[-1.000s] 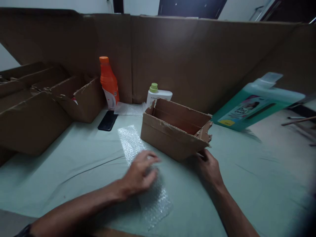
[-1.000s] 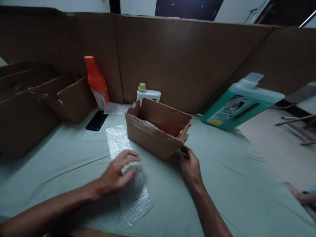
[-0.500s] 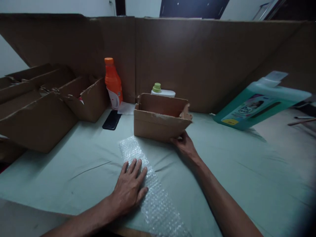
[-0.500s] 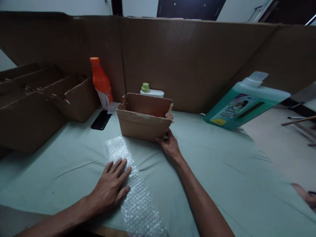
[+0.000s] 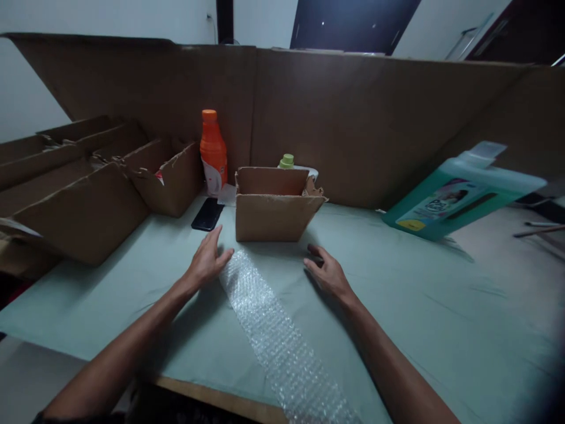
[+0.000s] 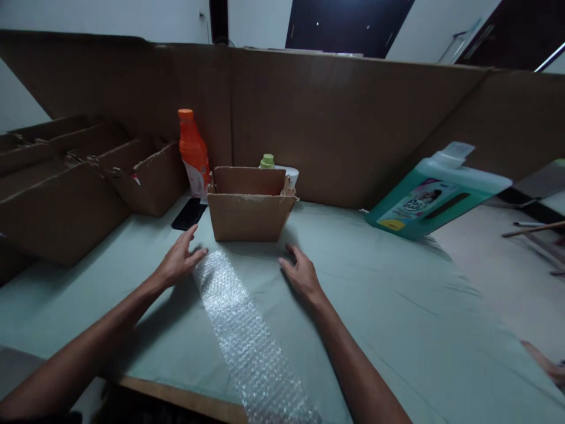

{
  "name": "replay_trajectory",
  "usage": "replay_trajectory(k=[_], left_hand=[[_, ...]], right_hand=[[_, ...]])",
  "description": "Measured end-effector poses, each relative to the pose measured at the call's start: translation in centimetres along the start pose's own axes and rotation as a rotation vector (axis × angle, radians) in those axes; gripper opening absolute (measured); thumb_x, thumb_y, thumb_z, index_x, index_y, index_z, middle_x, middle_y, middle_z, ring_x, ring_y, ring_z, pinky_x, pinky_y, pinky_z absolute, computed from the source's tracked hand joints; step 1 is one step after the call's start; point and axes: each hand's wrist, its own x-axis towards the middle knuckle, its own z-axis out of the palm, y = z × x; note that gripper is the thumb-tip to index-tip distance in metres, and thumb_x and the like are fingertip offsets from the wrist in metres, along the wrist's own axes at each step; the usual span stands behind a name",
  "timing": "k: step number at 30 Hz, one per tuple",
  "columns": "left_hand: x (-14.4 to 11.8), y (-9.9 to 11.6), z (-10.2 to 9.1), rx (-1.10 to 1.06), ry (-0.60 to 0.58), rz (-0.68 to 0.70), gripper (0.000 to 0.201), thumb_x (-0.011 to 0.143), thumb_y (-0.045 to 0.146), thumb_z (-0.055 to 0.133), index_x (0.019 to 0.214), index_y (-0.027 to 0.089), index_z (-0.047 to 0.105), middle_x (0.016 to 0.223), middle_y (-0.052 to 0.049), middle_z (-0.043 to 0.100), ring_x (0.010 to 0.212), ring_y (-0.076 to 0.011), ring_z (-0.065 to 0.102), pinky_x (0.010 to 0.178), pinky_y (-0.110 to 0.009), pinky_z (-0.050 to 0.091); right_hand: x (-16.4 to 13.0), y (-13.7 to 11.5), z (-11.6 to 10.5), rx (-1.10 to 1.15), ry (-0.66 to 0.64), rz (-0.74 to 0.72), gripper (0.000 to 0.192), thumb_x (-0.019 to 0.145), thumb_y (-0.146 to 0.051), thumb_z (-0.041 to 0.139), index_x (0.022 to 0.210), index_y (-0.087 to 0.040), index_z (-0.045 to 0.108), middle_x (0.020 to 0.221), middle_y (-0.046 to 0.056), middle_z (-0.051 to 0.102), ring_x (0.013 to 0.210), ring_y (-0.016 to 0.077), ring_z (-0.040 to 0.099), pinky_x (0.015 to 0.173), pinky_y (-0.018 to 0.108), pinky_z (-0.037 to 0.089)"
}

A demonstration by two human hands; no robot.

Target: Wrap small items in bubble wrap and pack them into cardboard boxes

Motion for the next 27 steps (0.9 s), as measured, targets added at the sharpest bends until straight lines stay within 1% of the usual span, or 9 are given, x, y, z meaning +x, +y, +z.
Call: replay_trajectory(k=[2,4,8,13,16,20,23,25,27], left_hand=[[2.5,-0.1,1.0,-0.080,0.005,-0.018,0.077,0.084,0.032,0.060,0.155,0.015,0.033,0.155,-0.020,0.042,0.135,-0.0348,0.049,0.107,-0.052,0.045],[4.2,0.5,2.2,-0.108,-0.006,0.012,0.072,0.086,0.026,0.056,0.154,0.017,0.034,0.149,-0.017,0.051,0.127,-0.0305,0.056,0.102,-0.045,0.049],[6.5,1.8,4.1,-0.133,0.000,0.056,0.059,0.089,0.018,0.045,0.148,0.016,0.043,0.127,-0.011,0.067,0.112,-0.0239,0.064,0.098,-0.037,0.050],[8.9,1.9,4.6,-0.093,0.002,0.059,0.056,0.091,0.019,0.043,0.147,0.017,0.044,0.127,-0.012,0.067,0.113,-0.0253,0.064,0.098,-0.037,0.049],[7.9,0.8,3.6,-0.028,-0.040,0.085,0.058,0.092,0.023,0.044,0.150,0.017,0.041,0.137,-0.014,0.061,0.122,-0.0270,0.060,0.104,-0.041,0.046],[2.4,-1.8,0.9,0.116,-0.114,0.131,0.058,0.085,0.032,0.058,0.142,0.018,0.051,0.139,-0.014,0.059,0.134,-0.0330,0.048,0.115,-0.050,0.034],[-2.1,-3.3,-0.4,0.206,-0.154,0.154,0.059,0.081,0.030,0.063,0.138,0.021,0.053,0.137,-0.012,0.059,0.133,-0.0339,0.047,0.115,-0.052,0.034],[-3.9,-3.4,-0.4,0.262,-0.151,0.146,0.058,0.083,0.026,0.060,0.140,0.018,0.051,0.127,-0.014,0.063,0.123,-0.0327,0.053,0.108,-0.051,0.040],[-4.8,-2.9,-0.1,0.303,-0.144,0.139,0.058,0.082,0.018,0.056,0.140,0.016,0.051,0.111,-0.012,0.067,0.109,-0.0298,0.059,0.100,-0.047,0.045]], right_hand=[[0.6,-0.4,0.7,0.003,0.023,-0.005,0.063,0.075,-0.042,0.066,0.131,-0.015,0.060,0.136,0.019,0.064,0.123,0.0347,0.061,0.104,0.052,0.048],[2.4,-0.9,1.7,0.017,0.047,-0.015,0.068,0.074,-0.040,0.067,0.136,-0.016,0.055,0.139,0.018,0.062,0.126,0.0336,0.059,0.105,0.050,0.048],[5.9,-1.5,3.2,0.031,0.072,-0.012,0.063,0.075,-0.036,0.064,0.133,-0.013,0.055,0.130,0.019,0.067,0.117,0.0335,0.064,0.103,0.049,0.049],[6.1,-1.5,3.2,0.002,0.062,-0.004,0.066,0.076,-0.036,0.063,0.137,-0.012,0.052,0.132,0.020,0.065,0.120,0.0341,0.062,0.104,0.050,0.048],[2.7,-1.5,1.8,-0.034,0.038,0.003,0.063,0.080,-0.040,0.062,0.138,-0.016,0.054,0.134,0.019,0.064,0.123,0.0344,0.061,0.105,0.053,0.047],[-7.0,-1.4,-0.2,-0.103,-0.071,-0.051,0.051,0.080,-0.042,0.067,0.126,-0.021,0.066,0.133,0.015,0.066,0.124,0.0343,0.061,0.107,0.057,0.044],[-14.8,-1.9,-0.3,-0.385,-0.201,-0.336,0.050,0.089,-0.041,0.065,0.136,-0.025,0.060,0.141,0.013,0.062,0.129,0.0329,0.058,0.102,0.056,0.047],[-18.4,-2.5,0.4,-0.505,-0.176,-0.485,0.046,0.091,-0.035,0.064,0.136,-0.024,0.059,0.137,0.013,0.064,0.124,0.0309,0.061,0.096,0.051,0.051],[-19.9,-3.2,1.1,-0.541,-0.105,-0.566,0.034,0.094,-0.026,0.059,0.127,-0.022,0.062,0.122,0.011,0.071,0.110,0.0265,0.067,0.090,0.044,0.052]])
